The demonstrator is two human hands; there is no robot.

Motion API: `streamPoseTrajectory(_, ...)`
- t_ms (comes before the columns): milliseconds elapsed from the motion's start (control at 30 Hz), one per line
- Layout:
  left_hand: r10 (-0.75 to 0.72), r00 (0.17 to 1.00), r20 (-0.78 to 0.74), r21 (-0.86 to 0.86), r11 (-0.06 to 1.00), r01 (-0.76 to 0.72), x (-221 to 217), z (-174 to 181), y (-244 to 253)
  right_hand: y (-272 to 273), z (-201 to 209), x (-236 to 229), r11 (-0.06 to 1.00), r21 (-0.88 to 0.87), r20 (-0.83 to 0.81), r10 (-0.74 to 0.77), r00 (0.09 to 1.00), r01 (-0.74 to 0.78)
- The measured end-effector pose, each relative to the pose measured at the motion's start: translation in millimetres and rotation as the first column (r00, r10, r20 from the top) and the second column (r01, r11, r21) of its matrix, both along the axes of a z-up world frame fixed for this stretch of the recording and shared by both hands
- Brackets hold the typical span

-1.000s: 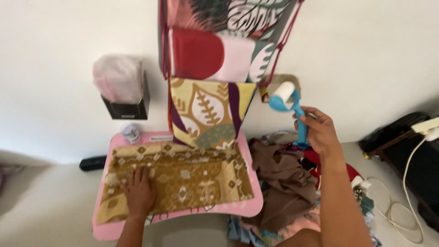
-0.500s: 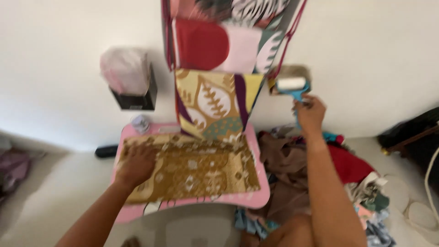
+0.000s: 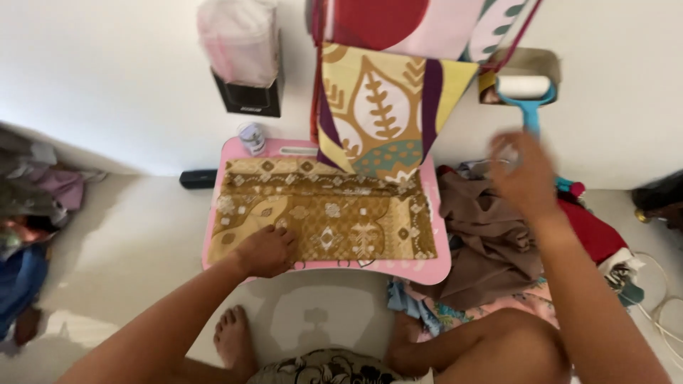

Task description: Using a lint roller to clean a brown patterned cloth and then folding it neatly on a small table.

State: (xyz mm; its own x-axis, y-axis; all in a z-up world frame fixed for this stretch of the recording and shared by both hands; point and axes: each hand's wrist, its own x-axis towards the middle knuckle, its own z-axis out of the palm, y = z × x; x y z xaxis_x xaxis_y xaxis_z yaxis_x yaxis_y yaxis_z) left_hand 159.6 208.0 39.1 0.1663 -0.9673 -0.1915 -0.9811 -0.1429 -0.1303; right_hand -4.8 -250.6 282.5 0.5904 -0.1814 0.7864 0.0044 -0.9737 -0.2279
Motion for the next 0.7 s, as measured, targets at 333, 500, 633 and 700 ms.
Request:
streamPoseTrajectory(333,0.078,0.992,-0.098,0.047,0.996,-0.073,-15.4,38.5,4.6,23.6,-152.5,-54.9,0.903,0.203,-0.714,0.401,0.575,-0.378)
streamPoseTrajectory(500,0.037,0.988,-0.151,0.021,0.999,-0.034,-20.8,46.5,13.8,18.2,-198.3,-83.0,0.888,0.145,-0.642,0.419,0.641,-0.436)
streamPoseTrajectory(633,0.017,0.974,-0.224,-0.069,0.997,-0.033,11.9,15.5,18.0,13.0,-183.4,-63.8,0.926,0.136,-0.766,0.324,0.555,-0.353)
streamPoseTrajectory(700,0.006,0.985,-0.174,-0.112,0.993,-0.026,40.1,7.6,19.2,9.7,-174.0,-40.4,0.982,0.055,-0.89,0.131,0.437,-0.181)
